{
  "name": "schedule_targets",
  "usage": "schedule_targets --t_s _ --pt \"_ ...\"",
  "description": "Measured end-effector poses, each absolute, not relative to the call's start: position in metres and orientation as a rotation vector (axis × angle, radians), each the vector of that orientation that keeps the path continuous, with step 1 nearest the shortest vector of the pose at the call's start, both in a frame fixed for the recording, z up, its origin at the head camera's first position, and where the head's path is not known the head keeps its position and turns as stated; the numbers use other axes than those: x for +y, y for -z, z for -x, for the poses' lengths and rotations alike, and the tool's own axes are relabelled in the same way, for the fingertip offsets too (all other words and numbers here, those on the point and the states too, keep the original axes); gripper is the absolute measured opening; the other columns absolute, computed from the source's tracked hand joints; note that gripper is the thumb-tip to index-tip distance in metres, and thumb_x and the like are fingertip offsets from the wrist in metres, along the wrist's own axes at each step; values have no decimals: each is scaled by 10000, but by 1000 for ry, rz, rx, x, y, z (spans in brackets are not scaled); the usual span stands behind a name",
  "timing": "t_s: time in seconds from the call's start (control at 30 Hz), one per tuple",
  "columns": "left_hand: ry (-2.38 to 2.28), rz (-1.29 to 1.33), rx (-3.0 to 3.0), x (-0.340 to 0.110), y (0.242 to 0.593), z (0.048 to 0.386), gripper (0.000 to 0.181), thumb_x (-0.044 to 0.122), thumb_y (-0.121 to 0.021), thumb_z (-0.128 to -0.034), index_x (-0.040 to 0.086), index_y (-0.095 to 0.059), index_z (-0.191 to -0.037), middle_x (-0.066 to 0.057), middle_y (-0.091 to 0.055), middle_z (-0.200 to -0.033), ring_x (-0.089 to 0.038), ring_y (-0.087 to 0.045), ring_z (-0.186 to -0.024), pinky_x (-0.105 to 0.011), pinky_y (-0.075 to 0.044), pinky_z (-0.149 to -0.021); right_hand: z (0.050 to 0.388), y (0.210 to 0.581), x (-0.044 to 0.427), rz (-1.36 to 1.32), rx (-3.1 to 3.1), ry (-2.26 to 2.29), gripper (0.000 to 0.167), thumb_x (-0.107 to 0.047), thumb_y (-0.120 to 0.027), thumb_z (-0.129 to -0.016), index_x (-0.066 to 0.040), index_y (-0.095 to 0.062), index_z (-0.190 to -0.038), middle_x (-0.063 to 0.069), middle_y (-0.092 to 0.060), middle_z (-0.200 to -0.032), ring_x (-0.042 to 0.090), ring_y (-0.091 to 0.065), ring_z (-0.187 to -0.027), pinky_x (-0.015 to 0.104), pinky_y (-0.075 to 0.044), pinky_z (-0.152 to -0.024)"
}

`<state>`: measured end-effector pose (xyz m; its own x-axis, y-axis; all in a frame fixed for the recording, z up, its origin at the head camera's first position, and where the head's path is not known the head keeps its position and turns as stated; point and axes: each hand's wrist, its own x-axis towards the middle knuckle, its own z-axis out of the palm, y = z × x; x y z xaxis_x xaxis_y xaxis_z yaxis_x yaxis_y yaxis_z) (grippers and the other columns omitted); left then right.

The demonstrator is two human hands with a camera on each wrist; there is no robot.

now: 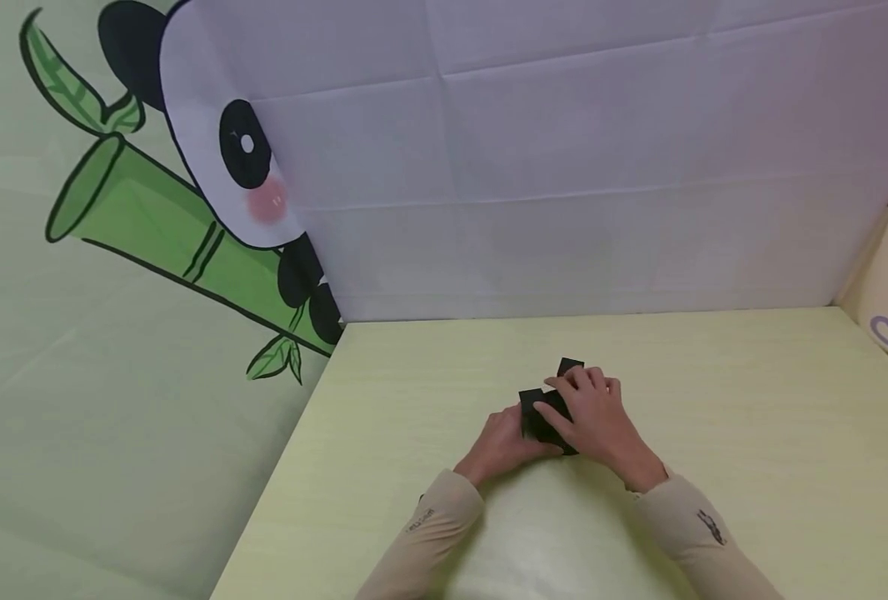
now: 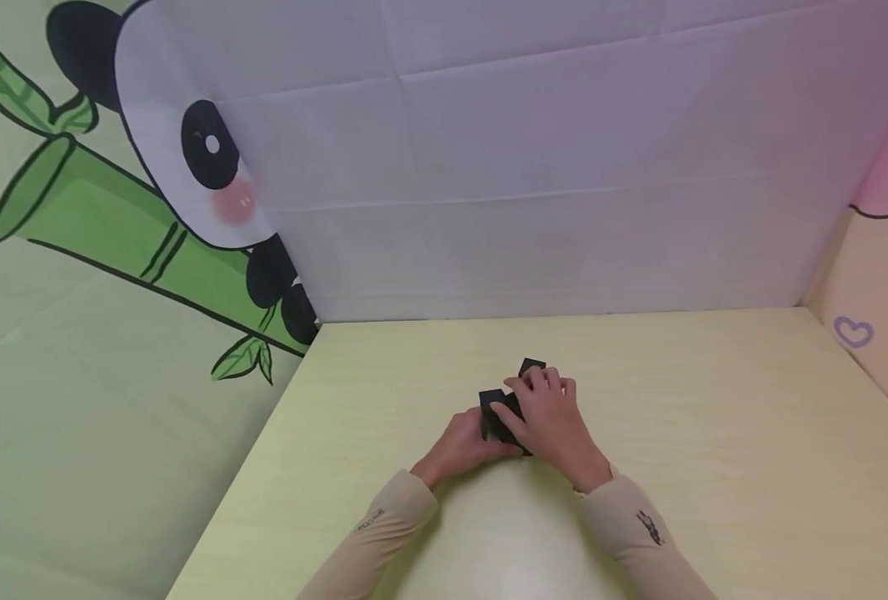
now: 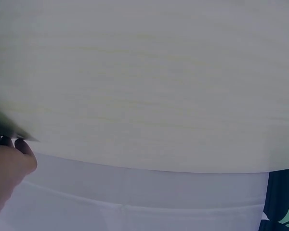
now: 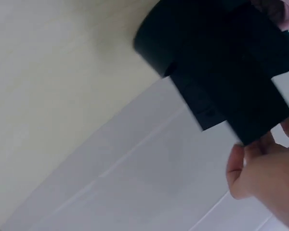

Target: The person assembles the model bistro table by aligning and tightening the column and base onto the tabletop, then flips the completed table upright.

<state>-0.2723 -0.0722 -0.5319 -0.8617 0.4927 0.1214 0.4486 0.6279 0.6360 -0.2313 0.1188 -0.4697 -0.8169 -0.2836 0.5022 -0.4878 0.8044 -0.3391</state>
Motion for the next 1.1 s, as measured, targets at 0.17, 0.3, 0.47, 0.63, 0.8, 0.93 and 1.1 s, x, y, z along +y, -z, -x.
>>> schedule_targets --t_s 0.17,0.3,0.47,0.63,0.8,0.93,1.1 --pt "-1087 -767 2780 -74 532 271 688 535 -882 -790 201 -644 -1343 70 -705 -1184 -92 -642 -1098 -291 -509 -939 230 477 149 -460 -2446 -834 312 -200 -692 -1003 8 -678 -1234 193 -598 -1117 426 -520 -1046 631 -390 -860" --pt "-1089 -728 2782 -76 530 270 689 530 -890 -781 170 -657 -1320 55 -708 -1187 -110 -639 -1117 -300 -504 -955 228 488 174 -326 -2543 -1037 329 -131 -562 -1072 78 -592 -1324 230 -601 -1116 417 -554 -1031 614 -427 -877" --pt "-1090 -723 2767 -78 528 269 700 515 -892 -785 158 -648 -1335 46 -704 -1210 -126 -630 -1145 -312 -495 -980 228 496 192 -361 -2764 -1261 419 -52 -497 -1068 173 -448 -1418 288 -592 -1165 442 -585 -1072 582 -492 -882" --pt "-1098 -723 2728 -79 529 270 732 523 -886 -791 165 -619 -1371 38 -692 -1245 -130 -616 -1178 -311 -486 -997 227 501 193 -507 -2887 -1298 589 -127 -699 -962 146 -461 -1426 270 -597 -1171 447 -580 -1083 565 -497 -898" --pt "-1120 -745 2721 -80 531 272 709 504 -894 -790 172 -633 -1359 35 -691 -1251 -124 -611 -1185 -307 -480 -1003 226 507 186 -555 -2924 -1196 747 -303 -846 -866 87 -519 -1412 216 -565 -1129 397 -500 -1023 480 -434 -815" --pt "-1143 -770 2720 -80 533 273 656 490 -901 -786 194 -672 -1324 67 -697 -1236 -99 -611 -1175 -294 -476 -1003 226 508 182 -496 -2958 -1194 836 -377 -869 -839 71 -498 -1440 233 -521 -1154 447 -448 -1075 516 -450 -828" --pt "-1171 -770 2720 -80 536 273 650 485 -909 -776 216 -688 -1326 99 -693 -1255 -93 -600 -1212 -300 -462 -1035 228 508 179 -457 -2979 -1200 835 -376 -888 -818 50 -518 -1434 221 -498 -1104 449 -422 -1064 487 -441 -793"
